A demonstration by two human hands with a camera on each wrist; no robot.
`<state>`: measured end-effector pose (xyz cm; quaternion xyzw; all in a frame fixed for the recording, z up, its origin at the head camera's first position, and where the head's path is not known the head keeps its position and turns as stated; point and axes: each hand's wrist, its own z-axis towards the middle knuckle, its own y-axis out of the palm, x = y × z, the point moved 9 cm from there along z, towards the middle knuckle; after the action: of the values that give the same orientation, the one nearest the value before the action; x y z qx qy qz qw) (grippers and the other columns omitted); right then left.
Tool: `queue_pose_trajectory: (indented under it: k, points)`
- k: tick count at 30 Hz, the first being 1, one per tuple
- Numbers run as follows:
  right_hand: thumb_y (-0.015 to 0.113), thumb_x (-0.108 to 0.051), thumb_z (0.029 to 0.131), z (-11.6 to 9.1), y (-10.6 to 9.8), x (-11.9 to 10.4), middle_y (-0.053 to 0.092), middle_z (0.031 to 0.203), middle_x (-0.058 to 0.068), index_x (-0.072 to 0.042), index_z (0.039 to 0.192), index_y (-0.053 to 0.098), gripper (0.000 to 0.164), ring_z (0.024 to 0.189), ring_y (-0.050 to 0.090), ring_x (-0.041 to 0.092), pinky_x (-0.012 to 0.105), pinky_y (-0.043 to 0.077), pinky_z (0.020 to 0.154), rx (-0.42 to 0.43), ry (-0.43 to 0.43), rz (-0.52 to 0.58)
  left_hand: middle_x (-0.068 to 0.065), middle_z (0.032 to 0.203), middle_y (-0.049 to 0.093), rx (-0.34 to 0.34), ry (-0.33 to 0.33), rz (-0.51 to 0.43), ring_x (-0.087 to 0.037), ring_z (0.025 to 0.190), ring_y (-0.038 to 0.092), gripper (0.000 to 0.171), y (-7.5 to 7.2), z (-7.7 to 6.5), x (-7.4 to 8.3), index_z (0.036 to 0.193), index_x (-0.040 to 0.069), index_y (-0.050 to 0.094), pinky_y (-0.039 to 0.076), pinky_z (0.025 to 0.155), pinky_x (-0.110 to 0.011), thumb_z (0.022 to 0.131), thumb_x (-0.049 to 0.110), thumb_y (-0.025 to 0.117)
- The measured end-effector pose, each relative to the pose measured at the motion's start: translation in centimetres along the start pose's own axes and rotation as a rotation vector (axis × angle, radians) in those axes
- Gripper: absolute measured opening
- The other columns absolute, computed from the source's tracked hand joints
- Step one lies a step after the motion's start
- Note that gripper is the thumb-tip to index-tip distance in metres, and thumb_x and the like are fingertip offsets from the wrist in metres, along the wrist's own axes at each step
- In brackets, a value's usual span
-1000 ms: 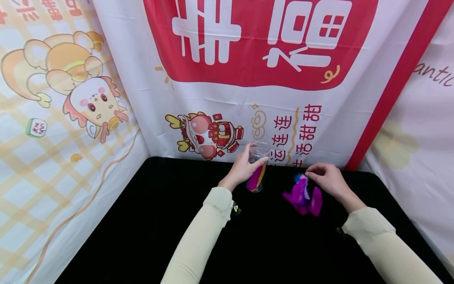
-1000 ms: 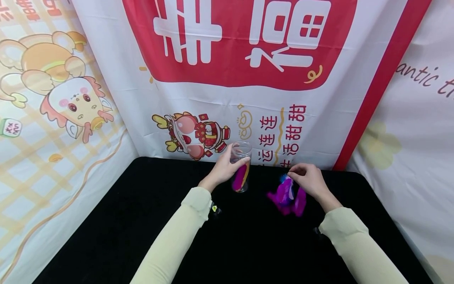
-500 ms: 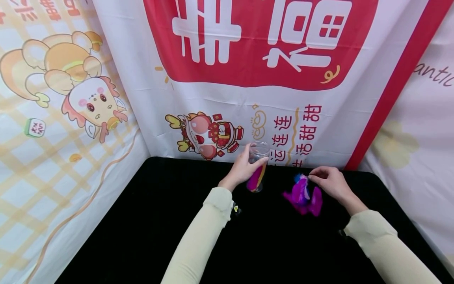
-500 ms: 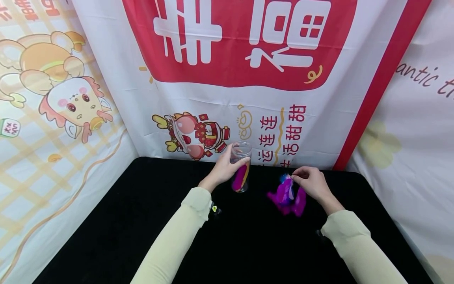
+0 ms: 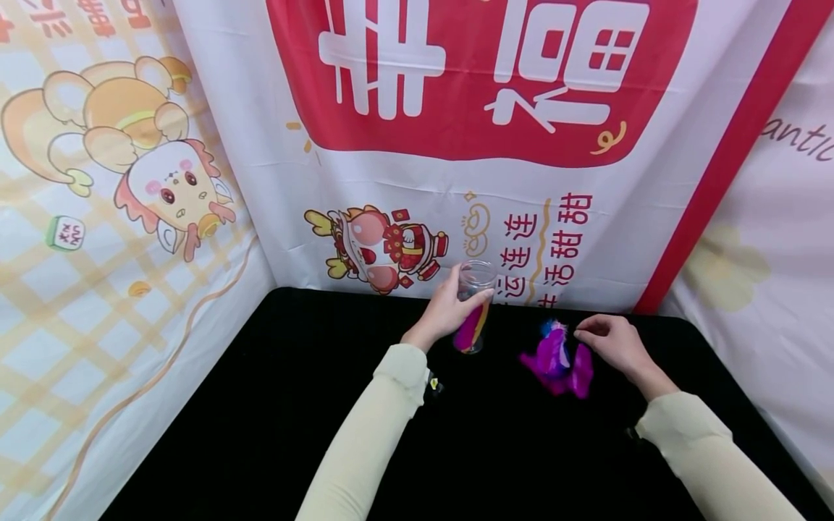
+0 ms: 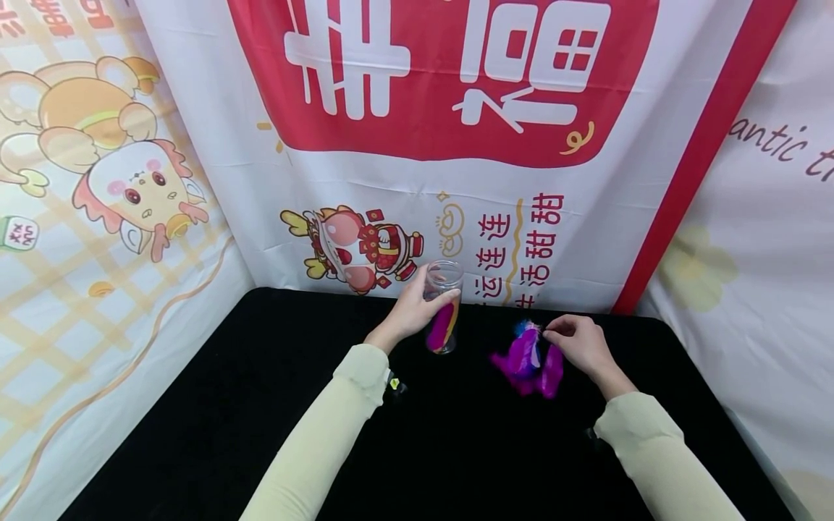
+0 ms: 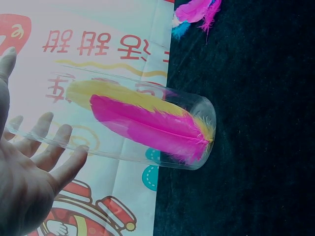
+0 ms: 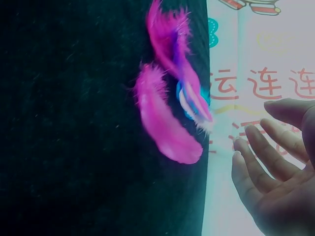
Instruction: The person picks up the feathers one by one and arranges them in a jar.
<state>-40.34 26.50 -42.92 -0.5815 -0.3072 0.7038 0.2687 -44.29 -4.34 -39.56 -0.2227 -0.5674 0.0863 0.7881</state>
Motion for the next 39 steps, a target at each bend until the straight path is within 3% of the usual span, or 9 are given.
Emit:
queue_pose_trajectory:
  k: [16,23,39]
  points:
    - [0.071,-0.024,0.097,-0.3,0.7,2.6,0.074,0.105,0.015,-0.002,0.111,0.074,0.026,0.096,0.066,0.027,0.037,0.051,0.079,-0.006,0.024,-0.039,-0.006,0.136,0.057,0.002,-0.005,0.004,-0.025,0.127,0.059,0.081,0.1,-0.2,0.2,0.156,0.019,0.032,0.048,0.106,-0.042,0.095,0.058,0.067]
    - [0.073,-0.026,0.096,-0.5,1.0,3.2,0.073,0.109,0.02,0.003,0.117,0.07,0.036,0.1,0.068,0.032,0.037,0.052,0.08,-0.005,0.033,-0.026,-0.007,0.136,0.058,0.001,-0.002,0.002,-0.026,0.127,0.059,0.08,0.1,-0.3,0.2,0.156,0.019,0.032,0.048,0.106,-0.043,0.095,0.057,0.067]
    - [0.074,-0.022,0.095,-0.8,1.2,4.4,0.072,0.11,0.023,0.007,0.119,0.067,0.038,0.102,0.069,0.036,0.039,0.053,0.083,0.009,0.04,-0.035,-0.004,0.135,0.058,0.007,-0.014,0.008,-0.025,0.126,0.059,0.08,0.0,-0.3,0.2,0.157,0.02,0.032,0.048,0.106,-0.042,0.095,0.058,0.067]
